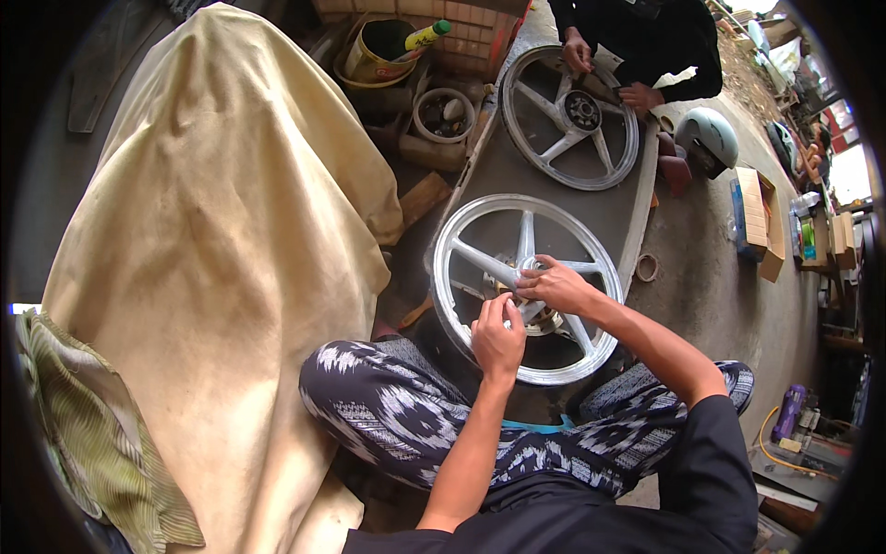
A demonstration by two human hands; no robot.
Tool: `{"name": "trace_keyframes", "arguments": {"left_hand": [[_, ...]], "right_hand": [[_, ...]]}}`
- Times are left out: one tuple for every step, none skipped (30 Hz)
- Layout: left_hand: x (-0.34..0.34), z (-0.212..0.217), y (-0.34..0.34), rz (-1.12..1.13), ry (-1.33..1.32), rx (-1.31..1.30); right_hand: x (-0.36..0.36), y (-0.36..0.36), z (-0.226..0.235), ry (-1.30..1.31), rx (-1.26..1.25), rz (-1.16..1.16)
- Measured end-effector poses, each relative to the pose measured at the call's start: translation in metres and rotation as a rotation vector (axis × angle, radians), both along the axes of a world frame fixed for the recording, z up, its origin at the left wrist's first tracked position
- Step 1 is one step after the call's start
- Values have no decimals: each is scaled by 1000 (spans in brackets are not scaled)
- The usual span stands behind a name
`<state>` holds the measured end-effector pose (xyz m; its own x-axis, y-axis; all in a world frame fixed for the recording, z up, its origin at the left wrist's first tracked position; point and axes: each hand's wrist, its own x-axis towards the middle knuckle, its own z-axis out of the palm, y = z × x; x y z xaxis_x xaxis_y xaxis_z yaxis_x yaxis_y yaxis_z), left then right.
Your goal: The person wipes a motorcycle wheel with a cloth and sands the surface using a small block. They then spin the wheel to check for debris and continue sanding and wiping different sections of the rim.
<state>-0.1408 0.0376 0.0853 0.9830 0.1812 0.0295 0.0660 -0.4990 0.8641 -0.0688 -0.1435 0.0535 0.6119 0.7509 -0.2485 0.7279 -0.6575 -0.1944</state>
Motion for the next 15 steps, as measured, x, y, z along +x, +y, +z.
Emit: {"name": "trace_keyframes", "arguments": {"left_hand": [[0,1,1,6,-3,0],[0,2,2,11,-5,0],[-1,3,1,16,-8,-3],[-2,3,0,43,-45,2],[-3,1,0,70,-82,7],[-3,-1,-1,97,-122,13],[-4,-2,0,108,-140,-22],[-5,-2,-1,117,-146,-74],[-5,-1,1,127,-150,-120],[-5,1,2,139,-156,-168],[-5,3,1,134,-138,-186],[-6,5,1,138,-140,-194],[-5,5,2,145,-142,-201],[-6,5,4,152,-145,-208],[-6,6,4,162,-156,-199]], "right_hand": [[4,-2,1,8,18,14],[7,-2,2,16,36,28],[9,-3,1,-21,27,-77],[11,-1,-1,-58,18,-182],[12,2,-4,-95,8,-288],[10,5,-9,-110,61,-341],[4,12,-15,-123,115,-397],[-4,16,-19,-136,169,-453],[-16,22,-18,-107,221,-400],[-28,23,-19,-95,272,-420],[-40,23,-19,-83,322,-441],[-52,23,-19,-69,371,-463],[-60,23,-6,-23,407,-468],[-69,25,-7,0,451,-478],[-78,24,-6,17,491,-494]]}}
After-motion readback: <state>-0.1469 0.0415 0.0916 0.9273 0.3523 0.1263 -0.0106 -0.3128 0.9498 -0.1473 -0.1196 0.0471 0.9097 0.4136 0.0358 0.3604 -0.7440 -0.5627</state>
